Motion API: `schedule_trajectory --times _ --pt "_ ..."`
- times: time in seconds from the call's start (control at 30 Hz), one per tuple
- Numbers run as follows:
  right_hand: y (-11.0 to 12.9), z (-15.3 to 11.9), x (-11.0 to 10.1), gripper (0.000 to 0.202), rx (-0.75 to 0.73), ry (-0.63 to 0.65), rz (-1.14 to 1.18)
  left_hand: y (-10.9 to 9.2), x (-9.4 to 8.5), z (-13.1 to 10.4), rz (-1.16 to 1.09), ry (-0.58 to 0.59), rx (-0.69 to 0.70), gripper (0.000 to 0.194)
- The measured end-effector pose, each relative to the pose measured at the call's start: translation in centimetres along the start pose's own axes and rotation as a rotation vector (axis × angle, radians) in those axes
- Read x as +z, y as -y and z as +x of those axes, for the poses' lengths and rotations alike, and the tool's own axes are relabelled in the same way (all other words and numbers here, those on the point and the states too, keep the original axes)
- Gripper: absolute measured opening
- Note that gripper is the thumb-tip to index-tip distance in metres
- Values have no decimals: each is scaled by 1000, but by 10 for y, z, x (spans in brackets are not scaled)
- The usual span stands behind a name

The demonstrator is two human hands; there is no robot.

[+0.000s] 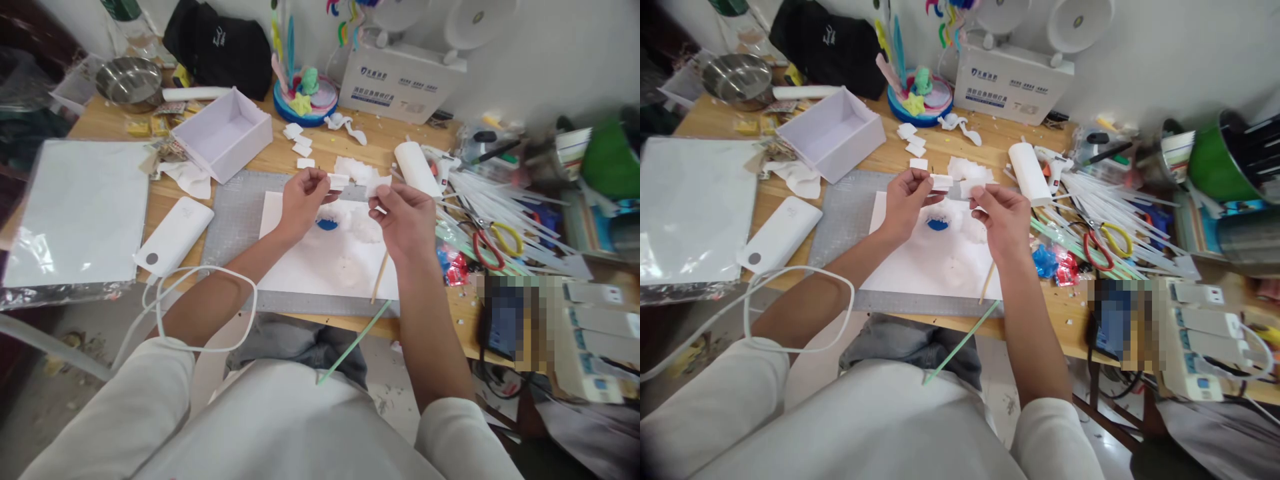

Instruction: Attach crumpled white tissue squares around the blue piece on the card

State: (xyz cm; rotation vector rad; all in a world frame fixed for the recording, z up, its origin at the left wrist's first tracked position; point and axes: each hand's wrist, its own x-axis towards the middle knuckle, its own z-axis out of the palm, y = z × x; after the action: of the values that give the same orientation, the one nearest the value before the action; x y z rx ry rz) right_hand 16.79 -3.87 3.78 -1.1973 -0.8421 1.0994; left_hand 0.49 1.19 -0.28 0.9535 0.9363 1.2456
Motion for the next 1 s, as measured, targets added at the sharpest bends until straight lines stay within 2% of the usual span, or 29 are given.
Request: schedule_trajectory --times 0.17,0.3,0.4,0.5,0.67,0.8,0.9,1.0 --pt "2 -18 6 22 40 73 104 0 0 -3 37 47 43 20" --pt "-1 -20 8 19 -46 49 27 -1 -1 -6 76 86 84 27" --pt "-2 0 6 18 -122 -34 -136 -1 -1 -5 107 82 55 24" --pt "-3 39 0 19 -182 -89 -412 0 -1 -4 99 73 45 25" --pt "-8 96 -6 20 -194 -2 -769 -1 -1 -2 127 42 14 25" --pt "-17 112 -7 19 -227 -1 -1025 2 -3 -1 132 56 31 25" --pt "-21 116 -9 16 -170 -14 -1134 5 -4 1 130 66 44 23" --pt "-19 114 -11 18 -155 -107 -1223 6 -5 2 106 77 45 22"
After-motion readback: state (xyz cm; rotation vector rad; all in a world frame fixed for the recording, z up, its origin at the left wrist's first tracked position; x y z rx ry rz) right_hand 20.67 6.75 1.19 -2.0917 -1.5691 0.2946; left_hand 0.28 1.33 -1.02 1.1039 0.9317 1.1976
